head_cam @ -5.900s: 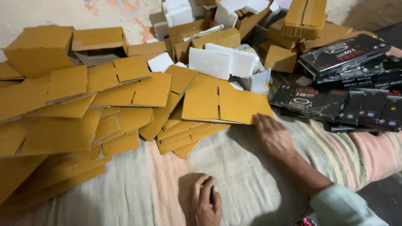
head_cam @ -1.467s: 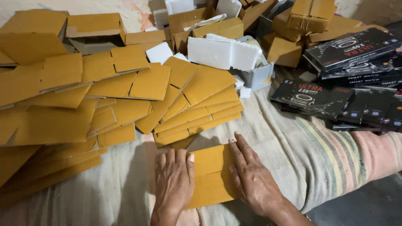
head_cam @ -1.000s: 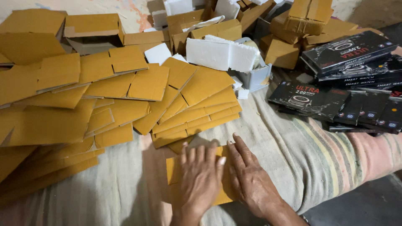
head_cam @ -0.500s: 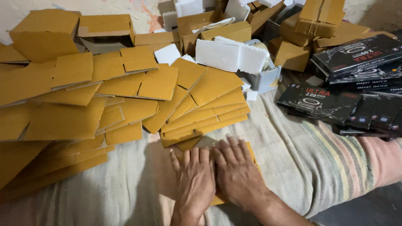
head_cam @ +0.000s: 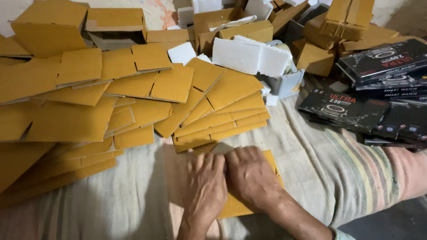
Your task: The person folds flat yellow cardboard blanks into small boxes on a bed, pressing the creases flat with both hands and folding the side panels up. Finished boxes are stacked with a growing pile of folded boxes beside them, next to packaged smart watch boxes and foam inserts.
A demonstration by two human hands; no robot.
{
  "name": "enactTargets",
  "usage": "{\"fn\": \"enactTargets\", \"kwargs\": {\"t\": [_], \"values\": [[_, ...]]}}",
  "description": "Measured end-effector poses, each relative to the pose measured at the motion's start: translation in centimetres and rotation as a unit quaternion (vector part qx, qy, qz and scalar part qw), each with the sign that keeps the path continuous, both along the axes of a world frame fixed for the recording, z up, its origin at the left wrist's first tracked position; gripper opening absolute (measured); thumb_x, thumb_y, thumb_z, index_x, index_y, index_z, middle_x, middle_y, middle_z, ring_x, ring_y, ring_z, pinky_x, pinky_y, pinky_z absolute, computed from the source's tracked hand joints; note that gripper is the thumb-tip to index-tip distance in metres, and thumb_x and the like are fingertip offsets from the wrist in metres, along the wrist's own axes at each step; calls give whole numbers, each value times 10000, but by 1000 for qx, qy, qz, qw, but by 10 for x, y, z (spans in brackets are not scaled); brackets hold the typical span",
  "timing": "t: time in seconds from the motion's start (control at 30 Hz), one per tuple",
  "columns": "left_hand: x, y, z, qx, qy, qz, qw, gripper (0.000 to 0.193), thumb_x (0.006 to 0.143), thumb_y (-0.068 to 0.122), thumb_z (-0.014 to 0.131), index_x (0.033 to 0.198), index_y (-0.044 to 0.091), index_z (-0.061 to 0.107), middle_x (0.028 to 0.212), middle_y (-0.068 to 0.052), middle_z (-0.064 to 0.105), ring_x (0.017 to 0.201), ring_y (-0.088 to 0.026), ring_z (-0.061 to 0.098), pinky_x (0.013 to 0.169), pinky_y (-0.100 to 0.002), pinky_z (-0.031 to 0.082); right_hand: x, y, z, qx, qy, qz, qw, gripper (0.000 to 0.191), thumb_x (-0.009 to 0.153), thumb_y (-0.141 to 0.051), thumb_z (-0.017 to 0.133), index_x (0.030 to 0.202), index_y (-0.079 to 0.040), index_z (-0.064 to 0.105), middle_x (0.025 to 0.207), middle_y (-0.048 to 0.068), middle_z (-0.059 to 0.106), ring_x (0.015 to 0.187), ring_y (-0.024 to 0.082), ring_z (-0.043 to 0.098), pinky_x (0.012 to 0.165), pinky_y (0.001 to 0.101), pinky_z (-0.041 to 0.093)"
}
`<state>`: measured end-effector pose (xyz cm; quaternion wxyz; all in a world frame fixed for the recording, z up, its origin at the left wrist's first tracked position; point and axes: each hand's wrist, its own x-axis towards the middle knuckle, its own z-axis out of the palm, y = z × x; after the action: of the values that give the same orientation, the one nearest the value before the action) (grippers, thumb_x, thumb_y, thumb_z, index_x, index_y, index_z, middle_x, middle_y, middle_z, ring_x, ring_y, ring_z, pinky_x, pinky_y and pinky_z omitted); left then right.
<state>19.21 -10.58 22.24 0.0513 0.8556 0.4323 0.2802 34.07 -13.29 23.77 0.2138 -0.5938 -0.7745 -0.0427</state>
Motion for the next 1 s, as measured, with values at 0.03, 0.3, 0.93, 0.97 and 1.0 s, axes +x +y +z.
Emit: {"fn": "enactTargets", "kwargs": {"t": [0.03, 0.3, 0.93, 0.97, 1.0], "values": [[-2, 1, 0, 22, 3, -3, 1000, 149, 865, 136, 563, 989, 55, 581, 1003, -166, 623, 1064, -399, 556, 961, -574, 351, -1, 1, 1, 37, 21, 31, 999, 272, 855, -233, 598, 1001, -3, 608, 930, 176, 633, 921, 362, 608, 860, 463, 446], [2, 1, 7, -53, 61, 46, 996, 206, 996, 259, 529, 940, 67, 580, 909, -152, 580, 941, -321, 561, 908, -491, 393, -3, 1, 11, -59, -35, -68, 995, 245, 910, -299, 601, 868, -61, 644, 857, 156, 637, 872, 352, 603, 812, 480, 437], [-4, 3, 6, -105, 57, 12, 993, 182, 988, 198, 532, 1049, 35, 587, 1000, -173, 607, 1066, -341, 554, 1130, -546, 298, -1, 2, 10, -19, -8, -95, 995, 210, 883, -236, 628, 816, -38, 610, 761, 156, 615, 785, 354, 595, 782, 485, 441], [-3, 4, 5, -116, 59, 18, 991, 186, 998, 207, 526, 1042, 35, 585, 993, -176, 605, 1067, -338, 554, 1140, -549, 288, 0, 2, 9, -25, -5, -106, 994, 201, 898, -221, 618, 820, -36, 612, 761, 155, 618, 786, 347, 598, 794, 483, 443], [-1, 4, 3, -127, 61, 25, 990, 193, 1008, 216, 520, 1035, 36, 582, 985, -179, 603, 1069, -335, 555, 1149, -553, 278, 1, 2, 9, -38, -7, -89, 995, 206, 877, -229, 627, 841, -27, 611, 776, 160, 622, 795, 348, 602, 797, 481, 445]]}}
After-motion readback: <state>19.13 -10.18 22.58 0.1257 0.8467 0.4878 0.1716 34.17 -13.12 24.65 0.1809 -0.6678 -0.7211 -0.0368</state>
